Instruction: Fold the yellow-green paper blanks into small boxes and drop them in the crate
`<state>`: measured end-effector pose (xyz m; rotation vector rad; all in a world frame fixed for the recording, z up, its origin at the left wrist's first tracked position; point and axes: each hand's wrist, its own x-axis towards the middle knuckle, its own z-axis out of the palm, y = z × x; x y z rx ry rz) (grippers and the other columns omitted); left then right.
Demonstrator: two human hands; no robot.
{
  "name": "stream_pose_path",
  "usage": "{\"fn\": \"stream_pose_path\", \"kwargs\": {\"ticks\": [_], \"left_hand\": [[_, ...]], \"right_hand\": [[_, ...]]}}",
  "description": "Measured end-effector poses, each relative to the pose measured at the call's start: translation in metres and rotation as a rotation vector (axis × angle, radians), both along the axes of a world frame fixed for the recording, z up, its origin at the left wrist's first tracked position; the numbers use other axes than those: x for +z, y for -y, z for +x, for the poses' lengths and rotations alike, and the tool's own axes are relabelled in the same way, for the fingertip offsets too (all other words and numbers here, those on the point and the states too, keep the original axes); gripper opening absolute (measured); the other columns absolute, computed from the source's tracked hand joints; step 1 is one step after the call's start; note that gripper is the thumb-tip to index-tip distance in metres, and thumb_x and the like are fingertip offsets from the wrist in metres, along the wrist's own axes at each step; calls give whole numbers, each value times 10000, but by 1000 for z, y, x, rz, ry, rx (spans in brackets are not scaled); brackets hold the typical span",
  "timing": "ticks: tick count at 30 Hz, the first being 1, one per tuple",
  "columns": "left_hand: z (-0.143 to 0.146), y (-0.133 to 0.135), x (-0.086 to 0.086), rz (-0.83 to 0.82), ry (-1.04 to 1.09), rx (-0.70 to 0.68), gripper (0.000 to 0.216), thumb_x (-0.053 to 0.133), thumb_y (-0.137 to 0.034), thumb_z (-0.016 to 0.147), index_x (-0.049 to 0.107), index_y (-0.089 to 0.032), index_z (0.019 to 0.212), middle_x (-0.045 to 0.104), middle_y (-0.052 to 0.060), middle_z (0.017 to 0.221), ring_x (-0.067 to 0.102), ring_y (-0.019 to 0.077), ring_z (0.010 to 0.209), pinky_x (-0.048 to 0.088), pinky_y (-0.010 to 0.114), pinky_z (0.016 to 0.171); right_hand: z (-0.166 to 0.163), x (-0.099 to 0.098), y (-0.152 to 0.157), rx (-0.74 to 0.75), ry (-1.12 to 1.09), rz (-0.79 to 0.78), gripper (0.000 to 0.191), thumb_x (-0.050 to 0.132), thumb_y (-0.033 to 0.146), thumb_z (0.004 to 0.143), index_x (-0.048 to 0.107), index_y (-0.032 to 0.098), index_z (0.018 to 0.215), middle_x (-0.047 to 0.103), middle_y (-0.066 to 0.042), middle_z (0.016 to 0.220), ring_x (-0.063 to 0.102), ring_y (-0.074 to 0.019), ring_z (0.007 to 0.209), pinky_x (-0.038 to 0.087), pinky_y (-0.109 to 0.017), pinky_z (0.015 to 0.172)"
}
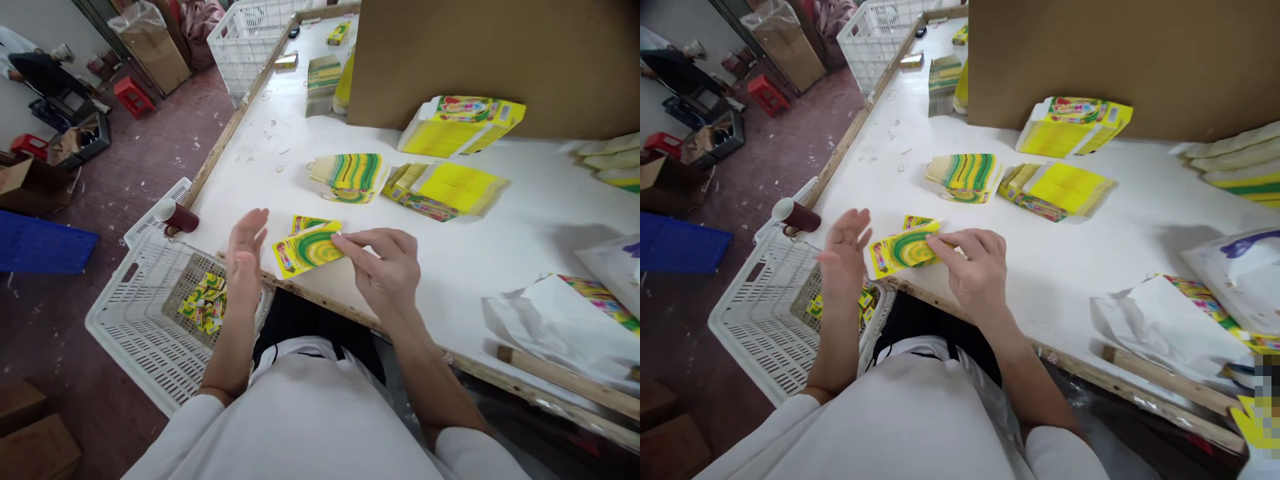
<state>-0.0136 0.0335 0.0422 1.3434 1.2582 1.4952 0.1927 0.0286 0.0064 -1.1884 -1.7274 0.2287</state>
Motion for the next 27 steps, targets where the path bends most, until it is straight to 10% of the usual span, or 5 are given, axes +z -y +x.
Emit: {"fn": "stream_pose_path", "kwargs": {"ticks": [4, 9, 12, 19, 27], "left_hand": [[-5, 2, 19, -41, -377, -183, 935, 891, -582, 518, 558, -253, 1327, 547, 133, 1395, 445, 377, 1374, 414, 488, 1089], [7, 4, -1, -48, -648, -285, 700, 820, -340, 706, 525, -245, 1333, 644, 94, 1162, 628, 278, 1063, 503, 410, 944], [15, 11, -12, 41, -668, -294, 700, 773, -251, 732, 464, -226, 1360, 618, 98, 1211, 641, 247, 1035, 528, 354, 895], [23, 13, -30, 332, -734, -376, 745, 701, -168, 715, 325, -250, 1352, 530, 99, 1233, 546, 285, 1197, 527, 431, 920], [16, 7, -40, 45, -802, -533, 441, 691, -294, 710, 531, -192, 1108, 564, 112, 1120, 586, 287, 1060, 531, 419, 886]], "right_hand": [[-1, -1, 4, 168, 147, -3, 266, 561, 249, 962, 708, 442, 1073, 756, 51, 1059, 632, -208, 1098, 377, -524, 1134], [-7, 1, 10, 84, -76, -40, 420, 595, 448, 926, 569, 349, 1333, 543, -62, 1455, 434, -310, 1411, 310, -601, 1183], [-13, -3, 6, 187, -499, -311, 729, 605, 579, 875, 398, 233, 1483, 416, -144, 1556, 378, -339, 1453, 399, -570, 1140], [-35, -10, -5, 798, -1131, -1008, 658, 752, 615, 736, 623, 278, 1285, 660, -69, 1341, 584, -291, 1294, 465, -461, 1121], [-32, -24, 12, 564, -374, -589, 661, 574, 452, 934, 346, 300, 1536, 393, -51, 1597, 354, -279, 1484, 301, -521, 1226]]}}
